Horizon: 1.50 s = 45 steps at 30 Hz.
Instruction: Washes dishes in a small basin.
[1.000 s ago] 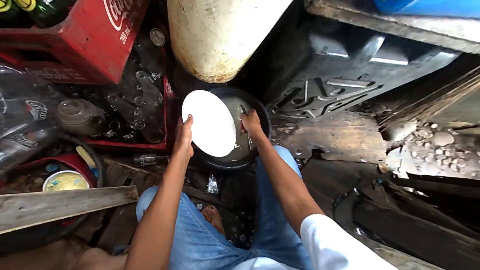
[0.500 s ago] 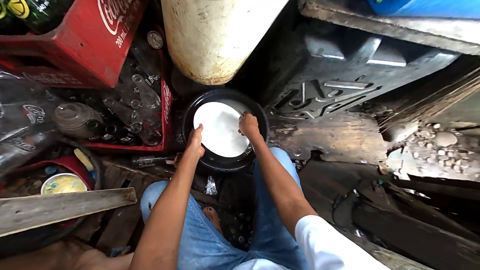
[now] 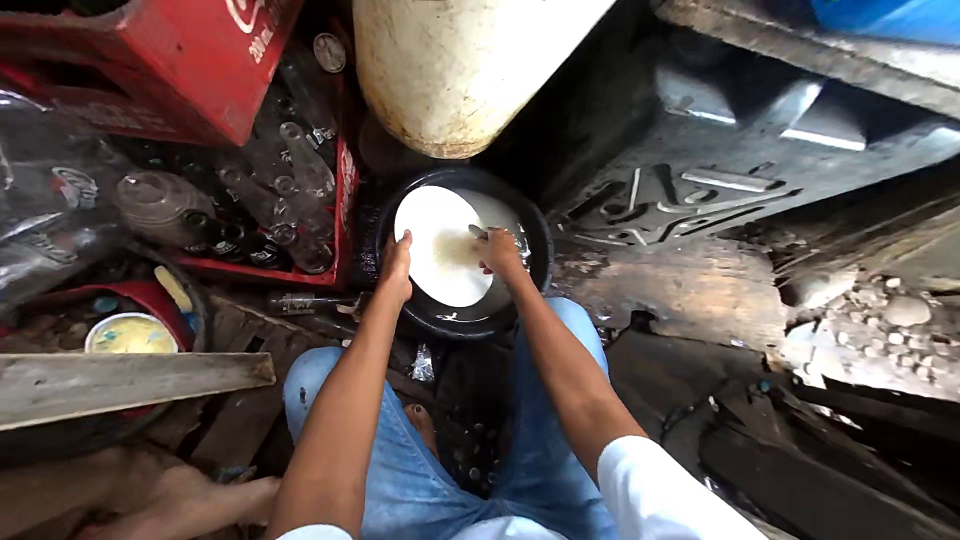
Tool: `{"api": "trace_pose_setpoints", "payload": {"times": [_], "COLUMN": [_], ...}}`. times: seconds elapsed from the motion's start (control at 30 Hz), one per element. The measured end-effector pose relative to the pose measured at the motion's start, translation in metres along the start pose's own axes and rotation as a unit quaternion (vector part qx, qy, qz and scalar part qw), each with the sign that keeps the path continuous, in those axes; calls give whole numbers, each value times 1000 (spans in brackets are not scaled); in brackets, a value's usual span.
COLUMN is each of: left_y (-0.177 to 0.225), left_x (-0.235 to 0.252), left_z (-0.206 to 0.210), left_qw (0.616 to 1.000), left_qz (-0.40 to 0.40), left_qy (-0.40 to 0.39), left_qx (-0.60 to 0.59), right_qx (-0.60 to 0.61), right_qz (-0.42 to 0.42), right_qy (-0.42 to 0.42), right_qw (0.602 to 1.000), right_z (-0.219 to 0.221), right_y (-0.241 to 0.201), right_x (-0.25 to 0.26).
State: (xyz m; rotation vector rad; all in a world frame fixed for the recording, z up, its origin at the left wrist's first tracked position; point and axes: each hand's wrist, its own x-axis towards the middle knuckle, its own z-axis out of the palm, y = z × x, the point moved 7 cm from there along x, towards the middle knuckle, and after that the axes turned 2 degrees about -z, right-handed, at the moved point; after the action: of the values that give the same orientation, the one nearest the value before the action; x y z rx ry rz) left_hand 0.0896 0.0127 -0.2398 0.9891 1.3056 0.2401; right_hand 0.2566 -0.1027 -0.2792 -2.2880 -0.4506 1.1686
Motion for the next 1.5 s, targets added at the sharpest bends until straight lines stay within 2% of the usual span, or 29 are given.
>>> {"api": "trace_pose_setpoints", "payload": {"times": [0.1,0.17,0.3,0.43,0.5,0.57,0.6,0.7,0.9,1.03,1.17,1.3,1.4,1.5], "left_y": [-8,-12,-14,-17,-19,-22,-22,-16,-2,-1,11,23,26,37], "left_x": [-2,-4,-9,-5,-3,-1,-1,-7,-13,-12,-15,-20,-25,-30], "left_z": [2,2,-1,-3,-3,0,1,3,4,2,1,0,-1,-3], "left_qw": [999,998,996,995,995,995,995,997,998,996,995,991,989,985], "left_qz": [-38,-55,-76,-66,-60,-63,-64,-59,14,17,70,113,123,138], "left_qy": [-11,-5,18,17,13,4,2,-5,-57,-88,-75,-65,-51,-24], "left_qx": [-25,-35,-53,-77,-81,-78,-71,-41,-16,-18,9,39,56,104], "right_qx": [89,145,156,249,379,517,523,439,493,492,473,475,440,368], "right_qz": [-27,-11,5,3,18,61,61,22,-8,-65,-96,-125,-158,-158], "right_qy": [7,-19,-87,-133,-126,-143,-141,-62,-53,-97,-154,-165,-153,-121], "right_qw": [996,989,984,959,916,841,838,896,868,863,862,855,871,908], "right_z": [0,10,42,58,61,66,68,66,66,66,79,82,75,69], "right_y": [-1,-4,-10,-29,-37,-42,-43,-47,-65,-77,-71,-78,-89,-96], "right_x": [-1,-6,-16,-37,-40,-38,-35,-28,-15,-8,-12,-20,-27,-44]}}
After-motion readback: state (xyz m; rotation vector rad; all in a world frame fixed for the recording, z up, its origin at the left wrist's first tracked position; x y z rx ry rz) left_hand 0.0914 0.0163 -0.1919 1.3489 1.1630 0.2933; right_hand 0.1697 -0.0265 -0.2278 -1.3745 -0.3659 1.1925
